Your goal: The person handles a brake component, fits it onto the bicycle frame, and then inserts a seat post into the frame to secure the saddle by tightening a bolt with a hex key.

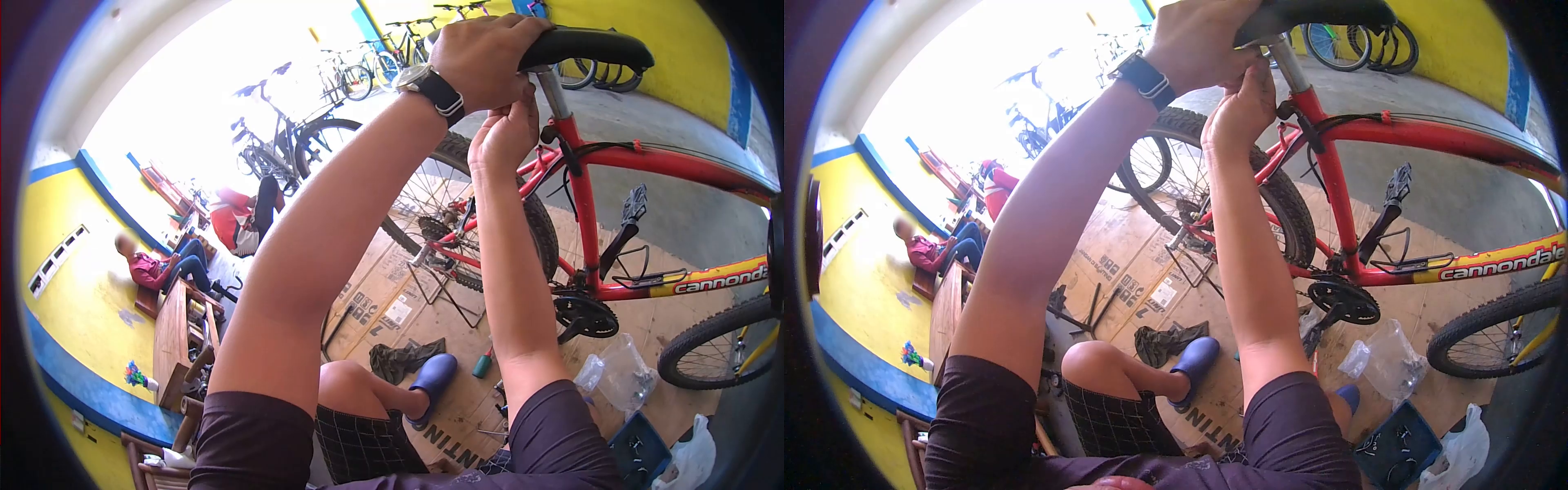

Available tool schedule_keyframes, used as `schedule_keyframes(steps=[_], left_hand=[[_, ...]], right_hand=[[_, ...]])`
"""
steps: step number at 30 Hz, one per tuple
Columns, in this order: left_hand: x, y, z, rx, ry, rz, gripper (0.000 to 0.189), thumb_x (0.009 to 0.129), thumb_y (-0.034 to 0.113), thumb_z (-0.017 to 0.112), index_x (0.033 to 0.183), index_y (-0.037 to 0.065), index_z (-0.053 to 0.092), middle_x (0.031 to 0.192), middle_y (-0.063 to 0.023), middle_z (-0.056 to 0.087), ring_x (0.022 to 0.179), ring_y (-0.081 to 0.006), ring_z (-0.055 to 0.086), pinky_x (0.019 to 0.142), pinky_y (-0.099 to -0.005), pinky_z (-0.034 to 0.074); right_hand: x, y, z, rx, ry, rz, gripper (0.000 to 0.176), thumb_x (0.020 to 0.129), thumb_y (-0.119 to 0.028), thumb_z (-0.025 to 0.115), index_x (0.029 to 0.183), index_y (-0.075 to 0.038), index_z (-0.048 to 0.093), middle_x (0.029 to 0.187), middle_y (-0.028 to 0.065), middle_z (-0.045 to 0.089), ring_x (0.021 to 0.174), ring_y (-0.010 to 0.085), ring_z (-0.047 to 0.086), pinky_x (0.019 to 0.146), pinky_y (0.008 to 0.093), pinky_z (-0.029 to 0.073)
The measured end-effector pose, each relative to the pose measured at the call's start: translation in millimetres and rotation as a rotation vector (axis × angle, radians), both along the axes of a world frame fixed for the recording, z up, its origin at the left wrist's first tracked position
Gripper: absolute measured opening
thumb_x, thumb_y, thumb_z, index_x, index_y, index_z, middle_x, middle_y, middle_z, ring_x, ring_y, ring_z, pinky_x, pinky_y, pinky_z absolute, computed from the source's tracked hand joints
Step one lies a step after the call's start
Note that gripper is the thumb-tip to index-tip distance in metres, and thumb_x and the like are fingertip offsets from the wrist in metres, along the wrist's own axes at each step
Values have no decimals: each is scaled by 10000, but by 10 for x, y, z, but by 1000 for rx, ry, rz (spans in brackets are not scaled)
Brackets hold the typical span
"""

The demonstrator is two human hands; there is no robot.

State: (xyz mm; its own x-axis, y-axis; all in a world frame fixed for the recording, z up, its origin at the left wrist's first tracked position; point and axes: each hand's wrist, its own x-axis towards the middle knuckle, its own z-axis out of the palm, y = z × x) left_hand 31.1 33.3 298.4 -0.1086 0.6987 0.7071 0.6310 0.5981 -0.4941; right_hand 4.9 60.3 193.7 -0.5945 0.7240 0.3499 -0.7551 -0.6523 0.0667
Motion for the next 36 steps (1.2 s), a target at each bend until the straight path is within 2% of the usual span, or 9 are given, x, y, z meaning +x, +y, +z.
schedule_keyframes(steps=[2, 4, 8, 11, 14, 17, 23, 26, 36], left_hand=[[-7, 2, -4, 6, 7, -7, 631, 686, 237, 781, 1287, 216, 592, 1096, -22, 706, 958, -244, 709, 787, -409, 588], [-19, 3, 2, -6, 0, 3, 628, 689, 231, 779, 1287, 215, 591, 1093, -23, 706, 958, -244, 708, 784, -405, 588], [-4, 1, 3, -8, 4, 8, 619, 698, 225, 775, 1288, 212, 590, 1089, -23, 705, 950, -242, 709, 773, -395, 590], [-42, 8, 8, -15, 15, 9, 612, 700, 219, 772, 1285, 212, 593, 1078, -22, 707, 934, -242, 712, 758, -390, 592], [-27, -4, 5, -10, 28, -13, 618, 691, 227, 773, 1283, 215, 597, 1071, -23, 712, 919, -244, 715, 748, -391, 594], [-21, 7, -1, 3, 16, -6, 611, 689, 233, 765, 1278, 214, 602, 1066, -26, 715, 911, -247, 718, 748, -388, 595], [-34, -3, 5, -12, 18, -2, 608, 701, 251, 739, 1291, 201, 599, 1075, -38, 712, 923, -251, 717, 775, -389, 588], [103, 32, 111, -53, -159, -34, 634, 723, 159, 729, 1318, 100, 517, 1107, -136, 666, 984, -334, 665, 828, -443, 536], [155, 20, 125, -55, -140, -52, 585, 730, 130, 686, 1290, 90, 524, 1091, -134, 664, 953, -332, 669, 791, -446, 543]], right_hand=[[-56, 7, -72, 60, -39, -28, 174, 1019, -157, 538, 1092, -26, 625, 1102, 73, 655, 994, 143, 643, 900, 263, 520], [-92, 59, -129, 116, 5, 9, 176, 1019, -158, 535, 1099, -31, 626, 1081, 70, 663, 958, 138, 649, 858, 259, 525], [-47, 0, -51, 69, -61, -68, 191, 1027, -182, 528, 1113, -44, 629, 1011, 51, 676, 852, 124, 655, 745, 250, 522], [-173, 45, -175, 62, 118, 80, 224, 1033, -215, 533, 1136, -36, 620, 1003, 54, 674, 827, 119, 649, 737, 250, 518], [-32, 10, -106, 78, -75, -13, 247, 1035, -230, 538, 1149, -22, 605, 1040, 70, 664, 875, 135, 647, 812, 274, 528], [-51, -24, -104, -71, -126, 21, 268, 1035, -228, 538, 1175, -6, 588, 1073, 91, 658, 921, 150, 643, 865, 290, 525], [37, -42, -46, 5, -71, 28, 319, 1019, -210, 567, 1243, 17, 559, 1179, 120, 639, 1063, 184, 636, 955, 301, 515], [-57, -31, -50, -46, -66, -19, 288, 1038, -200, 525, 1187, 36, 600, 1152, 105, 638, 1017, 176, 648, 924, 324, 547], [-145, -4, -138, 99, -74, -114, 329, 1030, -154, 529, 1295, 36, 564, 1231, 108, 617, 1134, 172, 607, 1040, 317, 476]])
